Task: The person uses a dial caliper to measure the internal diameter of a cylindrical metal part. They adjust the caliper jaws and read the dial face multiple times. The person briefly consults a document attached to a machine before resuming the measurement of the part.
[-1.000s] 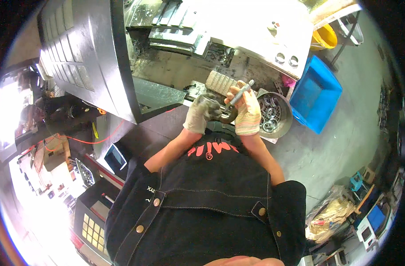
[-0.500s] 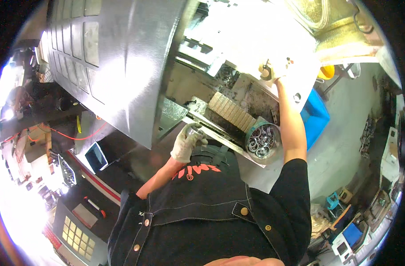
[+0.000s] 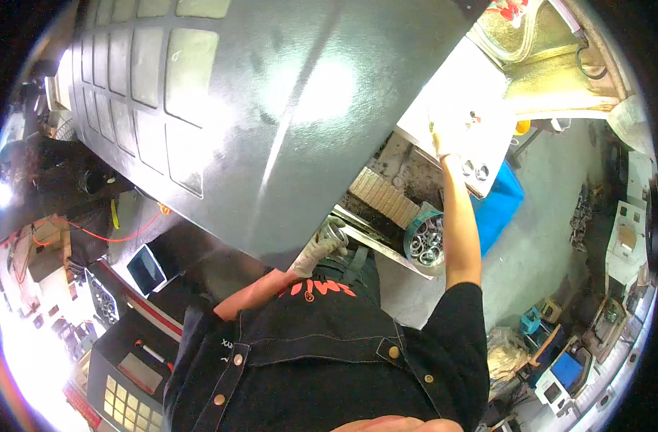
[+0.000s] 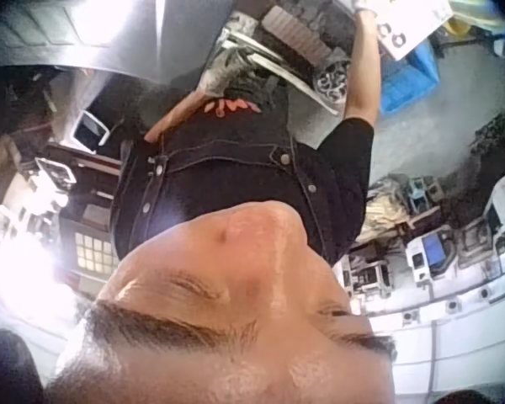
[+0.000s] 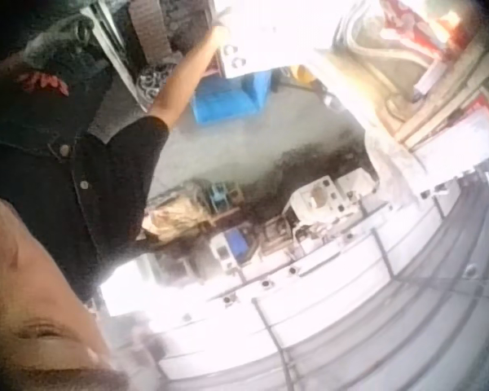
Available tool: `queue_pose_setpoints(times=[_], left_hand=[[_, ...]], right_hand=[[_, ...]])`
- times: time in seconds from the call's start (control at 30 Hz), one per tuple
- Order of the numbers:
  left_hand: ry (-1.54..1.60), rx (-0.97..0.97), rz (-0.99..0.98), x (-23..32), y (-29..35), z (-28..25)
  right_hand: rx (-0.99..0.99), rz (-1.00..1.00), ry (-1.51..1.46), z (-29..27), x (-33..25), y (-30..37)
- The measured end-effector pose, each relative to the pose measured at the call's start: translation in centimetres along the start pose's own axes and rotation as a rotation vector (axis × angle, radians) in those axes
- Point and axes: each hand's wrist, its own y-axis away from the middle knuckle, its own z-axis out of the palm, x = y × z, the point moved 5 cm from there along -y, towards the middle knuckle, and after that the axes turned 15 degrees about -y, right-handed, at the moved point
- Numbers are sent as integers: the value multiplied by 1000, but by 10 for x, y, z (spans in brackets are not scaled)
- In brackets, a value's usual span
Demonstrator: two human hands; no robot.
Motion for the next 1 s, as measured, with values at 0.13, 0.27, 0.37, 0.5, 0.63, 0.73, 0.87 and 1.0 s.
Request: queue_pose_setpoints(times=[0.13,0.27,0.37,0.5,0.63,0.73,0.87,1.0], left_hand=[[-70,-44,92,-14,4,4],[-282,-75,285,-15,8,4],[-120,13,303,-16,41,5],[-121,49,268,-10,91,-21],[66,-18,644,-5,114,-56],[26,-76,796,13,140,-89],[-70,-68,963,19,170,-173],[6,-18,921,19,196,-280]], right_hand=[[-227,-292,222,11,-36,82],[-320,-212,-222,12,-83,141],[-339,14,-804,28,-39,163],[-339,-66,-864,35,-76,179],[-223,-233,-767,13,-156,186],[-43,-352,-605,-12,-231,194],[259,-876,-455,-24,-330,232],[345,-1164,-311,45,-480,331]])
